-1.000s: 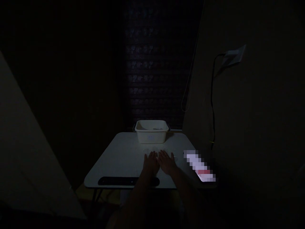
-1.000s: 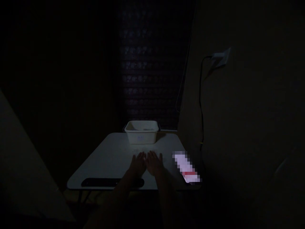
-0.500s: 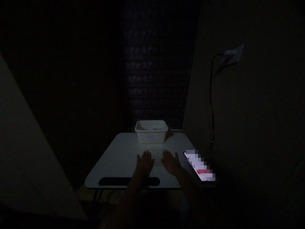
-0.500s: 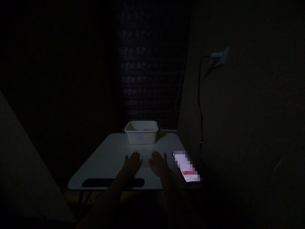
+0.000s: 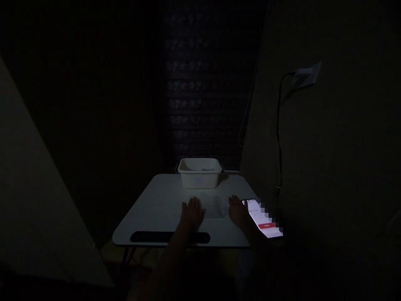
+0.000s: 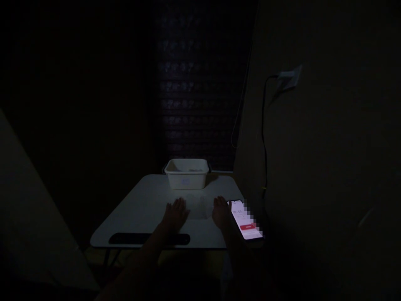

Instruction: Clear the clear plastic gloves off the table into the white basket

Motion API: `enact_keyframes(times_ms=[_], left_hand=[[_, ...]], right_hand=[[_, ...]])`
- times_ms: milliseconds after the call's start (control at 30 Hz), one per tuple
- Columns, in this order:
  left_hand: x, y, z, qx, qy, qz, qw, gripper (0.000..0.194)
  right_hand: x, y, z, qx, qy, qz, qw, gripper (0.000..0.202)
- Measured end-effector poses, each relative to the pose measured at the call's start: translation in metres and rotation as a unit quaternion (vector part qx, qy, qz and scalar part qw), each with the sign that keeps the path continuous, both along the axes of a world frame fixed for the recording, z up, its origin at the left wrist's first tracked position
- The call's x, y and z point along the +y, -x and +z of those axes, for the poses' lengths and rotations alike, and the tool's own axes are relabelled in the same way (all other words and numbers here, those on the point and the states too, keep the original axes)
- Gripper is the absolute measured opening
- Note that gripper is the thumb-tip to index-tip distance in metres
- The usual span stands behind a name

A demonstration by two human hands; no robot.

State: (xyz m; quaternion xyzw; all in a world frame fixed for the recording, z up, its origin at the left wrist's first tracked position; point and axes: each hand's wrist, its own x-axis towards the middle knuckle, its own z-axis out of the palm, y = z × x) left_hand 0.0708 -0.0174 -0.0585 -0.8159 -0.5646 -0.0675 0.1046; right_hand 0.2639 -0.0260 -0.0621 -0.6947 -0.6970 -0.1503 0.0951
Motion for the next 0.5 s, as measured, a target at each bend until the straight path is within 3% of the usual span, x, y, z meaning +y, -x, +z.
enact_keyframes(times_ms=[500], left_hand=[[-0.005,0.008,0.001,0.008,0.026,-0.013,1.0,0.052]], right_hand=[[0.008,0.015,0.003,0.025,-0.001,-0.034,0.999,0.046]])
